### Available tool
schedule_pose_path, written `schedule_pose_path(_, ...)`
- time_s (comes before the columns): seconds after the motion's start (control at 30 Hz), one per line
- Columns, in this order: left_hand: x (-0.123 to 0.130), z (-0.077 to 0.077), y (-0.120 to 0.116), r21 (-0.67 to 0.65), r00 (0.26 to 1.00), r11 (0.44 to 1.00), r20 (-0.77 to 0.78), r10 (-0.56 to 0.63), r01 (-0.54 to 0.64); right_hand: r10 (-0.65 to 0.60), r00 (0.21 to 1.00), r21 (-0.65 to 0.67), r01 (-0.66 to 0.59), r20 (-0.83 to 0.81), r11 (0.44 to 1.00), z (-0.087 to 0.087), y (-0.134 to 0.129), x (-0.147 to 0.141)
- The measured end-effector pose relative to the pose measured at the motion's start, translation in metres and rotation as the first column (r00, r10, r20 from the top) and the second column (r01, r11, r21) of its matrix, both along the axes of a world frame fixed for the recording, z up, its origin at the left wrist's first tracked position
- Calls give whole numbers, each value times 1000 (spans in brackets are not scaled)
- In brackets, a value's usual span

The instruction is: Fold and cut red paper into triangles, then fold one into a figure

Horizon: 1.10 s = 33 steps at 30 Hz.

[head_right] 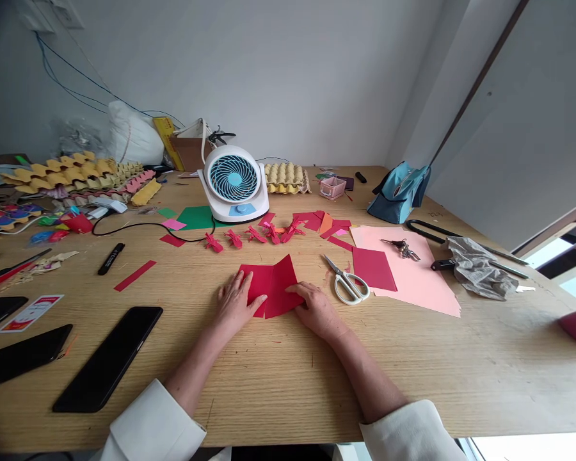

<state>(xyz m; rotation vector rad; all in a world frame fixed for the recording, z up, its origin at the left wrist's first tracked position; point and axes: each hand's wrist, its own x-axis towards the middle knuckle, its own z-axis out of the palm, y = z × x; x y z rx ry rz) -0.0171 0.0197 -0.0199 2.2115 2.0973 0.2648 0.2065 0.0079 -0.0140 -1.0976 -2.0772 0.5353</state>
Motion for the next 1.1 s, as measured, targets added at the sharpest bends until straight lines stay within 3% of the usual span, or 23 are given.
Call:
schedule_pose_path(0.17,2,0,-1,6,1000,1000,-9,-26,26,16,994,-97,-27,-105,995,-1,-1,-3)
schedule_pose_path(0.47,3,-3,0,18,989,999,143,-34,32,-21,960,-244,-49,-278,968,-2,2,-4)
schedule_pose_path(0.67,1,8,-2,-36,937,980,303,-174,194,-85,921,-338,-52,-380,940,-3,7,1)
schedule_pose_path(1.1,-1,-2,1,33,938,951,154,-309,308,-106,897,-361,-64,-430,930,-3,10,3)
